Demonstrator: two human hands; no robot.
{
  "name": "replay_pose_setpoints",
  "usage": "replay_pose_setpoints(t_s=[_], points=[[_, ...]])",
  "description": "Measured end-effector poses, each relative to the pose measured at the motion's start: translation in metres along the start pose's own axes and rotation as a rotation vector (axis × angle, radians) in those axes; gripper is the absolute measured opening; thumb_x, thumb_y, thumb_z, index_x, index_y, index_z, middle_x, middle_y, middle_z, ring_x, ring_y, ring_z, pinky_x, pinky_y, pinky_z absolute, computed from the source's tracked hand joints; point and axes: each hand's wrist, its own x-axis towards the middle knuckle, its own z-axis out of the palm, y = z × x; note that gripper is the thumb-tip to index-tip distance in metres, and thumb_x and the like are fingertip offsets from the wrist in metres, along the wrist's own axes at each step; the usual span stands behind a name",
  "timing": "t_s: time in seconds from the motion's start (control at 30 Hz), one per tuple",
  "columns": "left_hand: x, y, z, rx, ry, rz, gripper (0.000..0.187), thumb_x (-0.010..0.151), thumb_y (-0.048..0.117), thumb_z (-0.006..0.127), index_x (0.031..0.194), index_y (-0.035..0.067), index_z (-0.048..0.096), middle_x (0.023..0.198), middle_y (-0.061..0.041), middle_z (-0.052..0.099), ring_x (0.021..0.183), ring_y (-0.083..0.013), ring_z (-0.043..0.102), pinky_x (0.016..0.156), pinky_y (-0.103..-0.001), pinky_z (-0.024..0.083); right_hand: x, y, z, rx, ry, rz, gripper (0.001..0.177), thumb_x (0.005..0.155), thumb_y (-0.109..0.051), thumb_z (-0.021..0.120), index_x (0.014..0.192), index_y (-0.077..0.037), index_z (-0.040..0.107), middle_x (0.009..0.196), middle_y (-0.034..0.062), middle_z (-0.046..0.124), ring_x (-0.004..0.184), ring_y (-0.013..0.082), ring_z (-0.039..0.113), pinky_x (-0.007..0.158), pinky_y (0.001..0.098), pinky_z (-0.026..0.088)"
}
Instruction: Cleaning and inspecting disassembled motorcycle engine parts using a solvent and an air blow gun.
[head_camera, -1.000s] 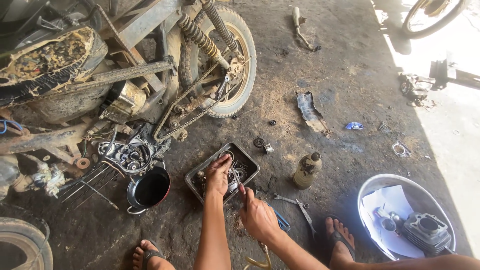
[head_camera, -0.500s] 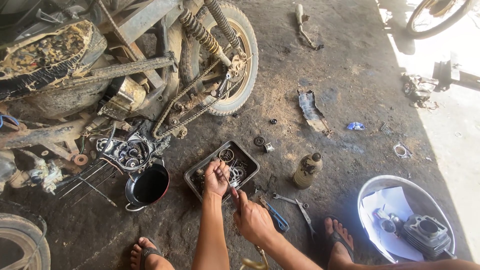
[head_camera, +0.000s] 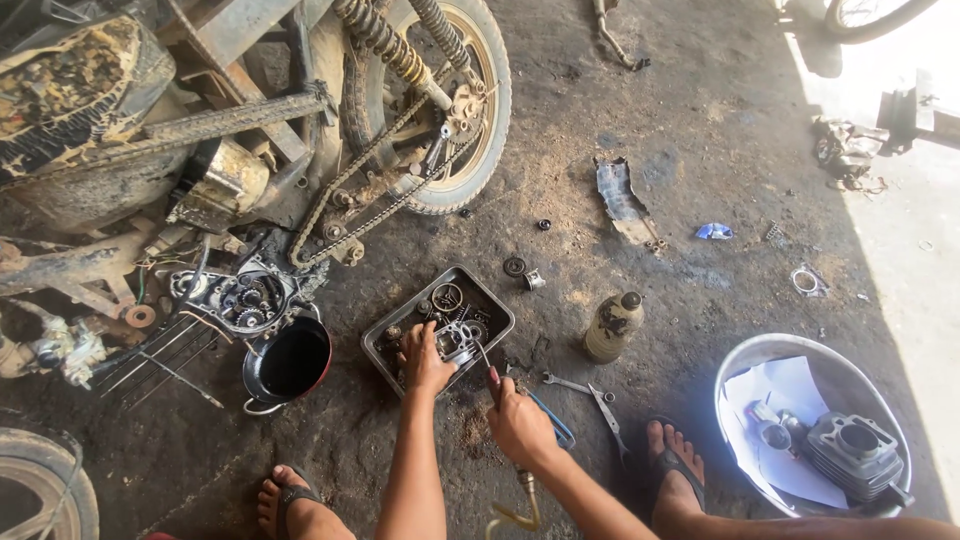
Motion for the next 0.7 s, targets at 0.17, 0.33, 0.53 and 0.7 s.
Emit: replay_pose_setpoints(t_s=[0.17,0.33,0.53,0.7], points=[[-0.002,-0.008,0.037,0.313,0.03,0.106,0.116,0.064,0.019,0.095,0.155,0.018,0.023,0.163,-0.009,0.023,0.154,-0.0335,0.017,0.12,-0.067,0.021,-0.004,-0.01,0.013,-0.009,0.005,-0.006,0.038,0.095,-0.027,0.062,0.115,0.0,0.044,0.089,0.0286,0.069,0.084,0.0466,0.07,0.076,0.0555,0.056],[0.018,-0.028,0.059,0.43,0.063,0.162,0.113,0.068,0.015,0.09,0.157,0.014,0.022,0.16,-0.008,0.031,0.152,-0.0336,0.022,0.118,-0.069,0.024,-0.001,-0.011,0.013,0.026,-0.037,-0.024,0.041,0.092,-0.027,0.064,0.116,0.0,0.045,0.09,0.0289,0.068,0.086,0.0476,0.069,0.078,0.0559,0.055],[0.025,-0.018,0.041,0.413,0.009,0.135,0.093,0.07,0.02,0.09,0.146,0.015,0.036,0.149,-0.006,0.043,0.15,-0.0277,0.031,0.122,-0.073,0.02,0.017,0.003,0.012,0.066,0.049,-0.021,0.04,0.092,-0.026,0.063,0.117,0.001,0.046,0.09,0.031,0.069,0.087,0.0482,0.069,0.079,0.0557,0.054],[0.022,-0.023,0.015,0.193,0.129,0.231,0.09,0.063,0.011,0.091,0.138,0.015,0.042,0.138,-0.008,0.049,0.141,-0.0308,0.037,0.112,-0.075,0.023,0.021,-0.008,-0.011,0.081,0.119,-0.072,0.041,0.089,-0.024,0.067,0.114,0.001,0.047,0.089,0.0305,0.069,0.087,0.049,0.067,0.078,0.0566,0.053]])
